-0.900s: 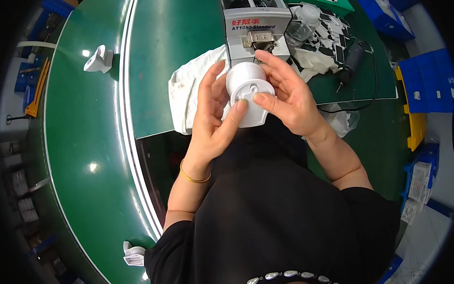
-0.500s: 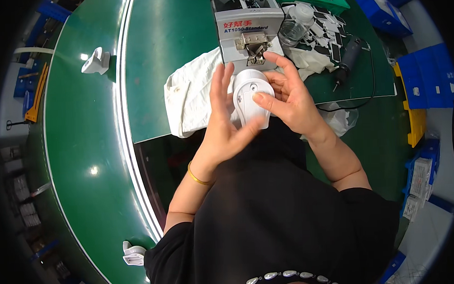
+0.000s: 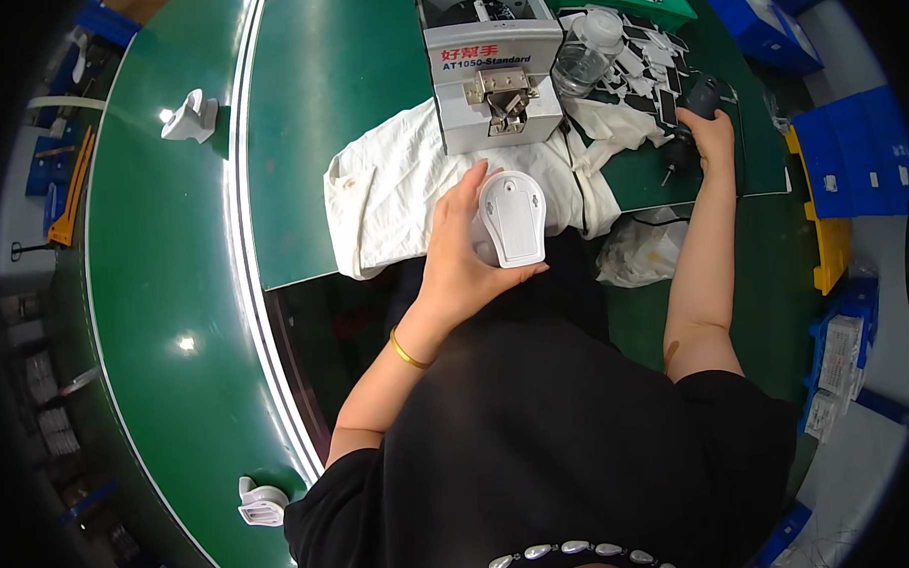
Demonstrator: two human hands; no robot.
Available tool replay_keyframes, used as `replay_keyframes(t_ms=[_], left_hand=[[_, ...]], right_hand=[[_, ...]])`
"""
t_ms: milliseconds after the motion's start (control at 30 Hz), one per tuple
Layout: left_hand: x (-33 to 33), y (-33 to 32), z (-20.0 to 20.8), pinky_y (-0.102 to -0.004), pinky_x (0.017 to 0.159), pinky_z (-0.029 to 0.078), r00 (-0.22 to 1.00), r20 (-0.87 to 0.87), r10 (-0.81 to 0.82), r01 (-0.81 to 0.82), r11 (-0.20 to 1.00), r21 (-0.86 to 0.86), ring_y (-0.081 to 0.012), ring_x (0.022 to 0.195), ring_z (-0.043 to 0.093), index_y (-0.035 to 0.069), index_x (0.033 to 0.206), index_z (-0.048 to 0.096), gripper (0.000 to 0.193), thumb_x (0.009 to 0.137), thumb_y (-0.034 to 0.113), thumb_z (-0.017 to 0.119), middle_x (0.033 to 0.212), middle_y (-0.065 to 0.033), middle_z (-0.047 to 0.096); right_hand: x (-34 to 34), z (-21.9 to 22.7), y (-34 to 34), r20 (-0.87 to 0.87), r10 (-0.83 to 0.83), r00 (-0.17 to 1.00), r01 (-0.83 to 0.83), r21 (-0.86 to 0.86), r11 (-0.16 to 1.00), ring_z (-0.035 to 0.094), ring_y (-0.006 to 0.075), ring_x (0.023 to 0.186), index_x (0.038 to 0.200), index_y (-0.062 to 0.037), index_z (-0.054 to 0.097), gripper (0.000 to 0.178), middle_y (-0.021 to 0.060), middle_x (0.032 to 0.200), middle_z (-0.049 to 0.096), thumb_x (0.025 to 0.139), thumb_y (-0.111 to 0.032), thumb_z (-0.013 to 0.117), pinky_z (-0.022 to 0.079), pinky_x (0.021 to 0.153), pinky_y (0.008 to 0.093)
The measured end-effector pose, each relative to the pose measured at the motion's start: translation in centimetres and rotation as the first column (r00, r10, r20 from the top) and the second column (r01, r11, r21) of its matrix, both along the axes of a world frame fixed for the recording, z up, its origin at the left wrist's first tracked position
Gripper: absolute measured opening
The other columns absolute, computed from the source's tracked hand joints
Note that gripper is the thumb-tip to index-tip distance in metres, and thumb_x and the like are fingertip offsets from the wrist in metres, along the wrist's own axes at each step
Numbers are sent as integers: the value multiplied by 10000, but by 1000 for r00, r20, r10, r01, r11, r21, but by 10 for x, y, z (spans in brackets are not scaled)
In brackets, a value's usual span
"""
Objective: Assembling white plastic housings for electronic devices using an electric screwdriver and an automatic screw feeder.
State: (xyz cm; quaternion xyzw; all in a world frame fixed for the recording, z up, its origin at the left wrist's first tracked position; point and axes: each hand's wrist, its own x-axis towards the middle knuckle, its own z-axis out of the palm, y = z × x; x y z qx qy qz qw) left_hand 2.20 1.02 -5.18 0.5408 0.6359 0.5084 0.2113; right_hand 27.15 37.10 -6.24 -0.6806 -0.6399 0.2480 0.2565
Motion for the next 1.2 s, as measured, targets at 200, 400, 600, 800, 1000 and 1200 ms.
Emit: replay_keyframes(t_ms=[200, 400, 600, 800, 1000, 1200], left_hand=[[-4, 1, -15, -447, 1071, 397, 987, -162, -1, 14, 997, 81, -350, 1305, 465, 69, 1440, 426, 1004, 580, 184, 930, 1388, -167, 502], [-3, -2, -16, -462, 1038, 409, 962, -274, -8, 37, 994, 99, -399, 1288, 464, 174, 1299, 624, 756, 594, 195, 897, 1376, -178, 502], [-5, -7, -21, -469, 1037, 413, 958, -286, 10, 19, 995, 100, -406, 1284, 466, 173, 1307, 619, 770, 590, 196, 899, 1369, -181, 507], [-6, -10, -24, -472, 1030, 425, 967, -256, 7, 24, 993, 118, -408, 1277, 474, 178, 1312, 620, 774, 590, 193, 898, 1366, -187, 507], [-7, 7, -15, -455, 1007, 463, 965, -261, 30, 2, 993, 122, -419, 1241, 496, 198, 1297, 632, 746, 593, 190, 881, 1347, -227, 512], [-7, 11, -17, -457, 1003, 465, 963, -266, 43, -7, 991, 133, -426, 1238, 501, 195, 1295, 632, 725, 612, 200, 874, 1338, -229, 519]], right_hand=[[37, -23, 29, -899, -78, 430, -314, -230, 921, 623, 302, 1019, 1335, 61, 474, 626, 211, 1161, 608, 796, -142, 719, 517, 860, 382], [-66, 93, -82, -947, 278, -159, -526, 320, 788, 467, 376, 1301, 1402, 26, 360, 558, 269, 1382, 460, 867, -57, 493, 289, 1167, 562], [-160, 142, -159, -835, 550, 23, -484, 472, 737, 627, 262, 1010, 1332, 6, 386, 516, 145, 1161, 567, 858, -10, 591, 493, 984, 433], [-194, 145, -184, -669, 723, 172, -532, 554, 640, 597, 189, 995, 1312, -17, 384, 626, 85, 1135, 523, 781, 59, 706, 492, 911, 342], [-209, 156, -172, -292, 873, 392, -506, 724, 469, 523, 137, 986, 1346, -18, 377, 773, 45, 1173, 485, 735, -42, 849, 463, 871, 270], [-218, 155, -165, -618, 739, 268, -534, 544, 648, 584, 134, 847, 1307, 9, 414, 623, 49, 988, 574, 825, -108, 791, 490, 760, 258]])
